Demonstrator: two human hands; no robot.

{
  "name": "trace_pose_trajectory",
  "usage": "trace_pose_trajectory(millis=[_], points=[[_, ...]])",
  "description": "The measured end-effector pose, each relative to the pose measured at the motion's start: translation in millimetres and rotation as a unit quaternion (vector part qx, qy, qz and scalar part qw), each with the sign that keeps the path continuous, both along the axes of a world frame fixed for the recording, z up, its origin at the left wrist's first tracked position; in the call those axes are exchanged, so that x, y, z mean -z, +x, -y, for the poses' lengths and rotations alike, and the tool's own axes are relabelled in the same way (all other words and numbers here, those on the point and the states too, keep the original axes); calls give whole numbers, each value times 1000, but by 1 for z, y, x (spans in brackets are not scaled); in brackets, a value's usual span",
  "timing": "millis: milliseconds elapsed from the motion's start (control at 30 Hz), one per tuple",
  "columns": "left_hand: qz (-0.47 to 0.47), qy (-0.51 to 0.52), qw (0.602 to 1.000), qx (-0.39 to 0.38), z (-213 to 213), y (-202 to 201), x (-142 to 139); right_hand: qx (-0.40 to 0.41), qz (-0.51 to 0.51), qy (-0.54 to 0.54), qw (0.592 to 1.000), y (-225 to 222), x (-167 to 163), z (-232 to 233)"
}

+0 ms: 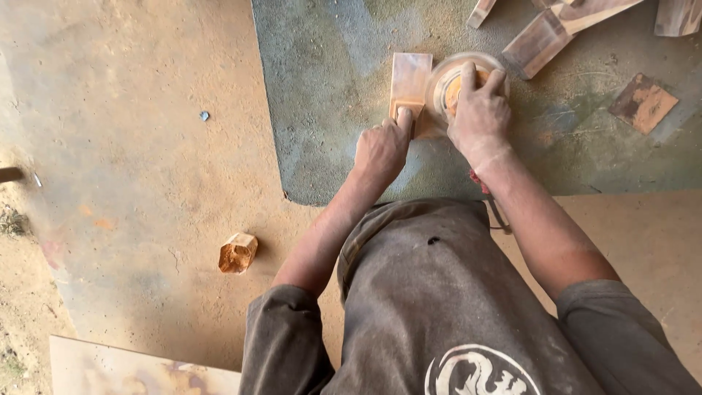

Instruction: The person sits at a low work mat and sands L-shaped wooden furniture parts with an orbital sander, holding each piece steady with the other hand. They pause to peel a worn sanding disc off the sander pad, press a new yellow abrasive disc into place, then resume sanding the edges and faces of the wooden pieces.

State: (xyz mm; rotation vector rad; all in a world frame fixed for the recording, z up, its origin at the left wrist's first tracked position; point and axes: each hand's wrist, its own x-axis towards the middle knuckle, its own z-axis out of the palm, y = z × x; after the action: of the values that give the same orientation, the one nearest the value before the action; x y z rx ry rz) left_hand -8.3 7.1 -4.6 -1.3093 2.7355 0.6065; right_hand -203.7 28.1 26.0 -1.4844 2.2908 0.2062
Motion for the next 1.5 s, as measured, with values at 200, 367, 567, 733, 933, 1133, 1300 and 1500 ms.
trace_pose_trajectory(millis=[200,367,567,733,933,1133,1300,1500], points=[[-14,11,999,-30,1,0,0,-65,-64,-70,993,13,-7,-9],[-2,30,999,-33,3,-1,6,-47,24,74,996,36,-21,-67],[-30,-7,999,-42,1,0,1,-54,-14,35,998,31,-27,-71],[-32,-19,998,-51,4,-2,-5,78,33,44,995,6,-24,-25],[-40,-20,997,-59,0,-2,-8,6,13,16,1000,11,-27,-42],[-53,14,996,-65,5,-2,-13,37,13,122,992,7,-39,-52],[-47,14,996,-74,1,-2,-15,30,18,120,992,7,-38,-38],[-89,-6,992,-88,2,-2,-19,-6,-24,154,988,-13,-53,-49]])
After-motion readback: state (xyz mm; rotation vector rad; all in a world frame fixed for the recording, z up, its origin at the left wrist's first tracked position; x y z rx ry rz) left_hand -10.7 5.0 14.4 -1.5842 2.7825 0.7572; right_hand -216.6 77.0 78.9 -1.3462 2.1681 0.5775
